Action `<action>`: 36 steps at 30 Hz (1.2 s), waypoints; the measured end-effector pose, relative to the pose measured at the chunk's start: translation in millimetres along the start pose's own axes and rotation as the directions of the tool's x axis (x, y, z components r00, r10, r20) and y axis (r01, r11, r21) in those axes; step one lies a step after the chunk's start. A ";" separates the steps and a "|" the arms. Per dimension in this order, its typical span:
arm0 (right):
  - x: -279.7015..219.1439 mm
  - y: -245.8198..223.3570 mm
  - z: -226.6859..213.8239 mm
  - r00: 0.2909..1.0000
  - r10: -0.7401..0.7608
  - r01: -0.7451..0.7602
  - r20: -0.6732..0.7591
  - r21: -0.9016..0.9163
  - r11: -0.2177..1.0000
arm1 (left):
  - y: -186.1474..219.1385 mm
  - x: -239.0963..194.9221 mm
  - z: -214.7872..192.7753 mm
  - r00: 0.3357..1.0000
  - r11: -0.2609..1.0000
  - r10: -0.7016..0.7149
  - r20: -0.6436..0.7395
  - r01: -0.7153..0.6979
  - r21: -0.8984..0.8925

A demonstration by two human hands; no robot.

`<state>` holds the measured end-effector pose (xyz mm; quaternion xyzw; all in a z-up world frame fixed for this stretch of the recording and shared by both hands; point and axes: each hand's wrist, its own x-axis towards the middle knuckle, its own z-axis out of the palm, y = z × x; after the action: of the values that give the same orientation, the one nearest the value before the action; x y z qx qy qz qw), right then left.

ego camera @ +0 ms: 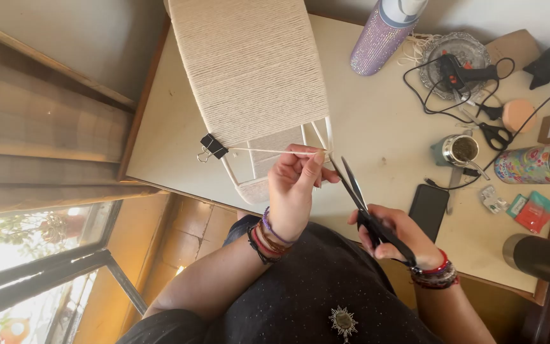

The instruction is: Wrapping twine around a lampshade frame and securing it with knots

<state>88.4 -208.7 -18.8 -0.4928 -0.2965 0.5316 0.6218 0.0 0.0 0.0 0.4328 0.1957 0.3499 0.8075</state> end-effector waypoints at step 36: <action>20.0 -14.5 18.7 0.962 -0.020 -0.082 -0.271 -0.360 0.929 | 10.7 2.2 -4.0 0.965 0.990 -0.025 0.262 0.061 -0.129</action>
<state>82.2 -183.3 -2.1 -0.6729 -0.2955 0.4044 0.5444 -5.3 7.9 6.7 0.4143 0.0731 0.2850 0.8613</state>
